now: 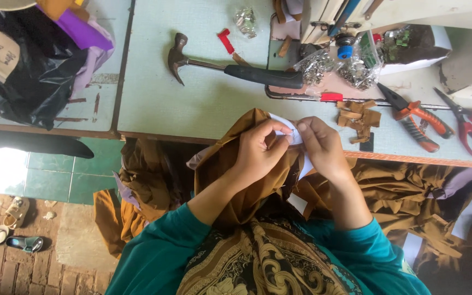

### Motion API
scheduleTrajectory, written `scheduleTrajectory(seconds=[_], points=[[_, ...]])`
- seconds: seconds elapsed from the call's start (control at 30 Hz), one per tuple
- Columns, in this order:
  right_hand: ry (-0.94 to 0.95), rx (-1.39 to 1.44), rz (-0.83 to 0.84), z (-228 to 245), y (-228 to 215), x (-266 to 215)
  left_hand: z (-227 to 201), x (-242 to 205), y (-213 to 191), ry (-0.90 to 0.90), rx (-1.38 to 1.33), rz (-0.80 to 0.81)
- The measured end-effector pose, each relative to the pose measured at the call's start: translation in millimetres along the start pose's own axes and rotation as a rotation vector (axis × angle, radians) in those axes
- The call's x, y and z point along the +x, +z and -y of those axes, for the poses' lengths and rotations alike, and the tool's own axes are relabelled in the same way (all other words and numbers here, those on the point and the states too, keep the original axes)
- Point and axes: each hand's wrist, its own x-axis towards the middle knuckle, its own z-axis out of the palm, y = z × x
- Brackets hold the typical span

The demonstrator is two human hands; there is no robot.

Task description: Trimming excess fabric with scissors and flattening seams with a hammer on a garment

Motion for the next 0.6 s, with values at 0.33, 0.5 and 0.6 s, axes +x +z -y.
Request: scheduleTrajectory(seconds=[0.33, 0.5, 0.6], points=[[-0.363, -0.897, -0.285, -48, -155, -23, 11, 11, -4, -0.06, -0.025, 0.105], [-0.047, -1.153, -0.165, -65, -195, -43, 23, 11, -5, -0.1, -0.017, 0.083], [-0.13, -1.22, -0.164, -84, -205, -40, 24, 9, -5, -0.081, -0.017, 0.113]])
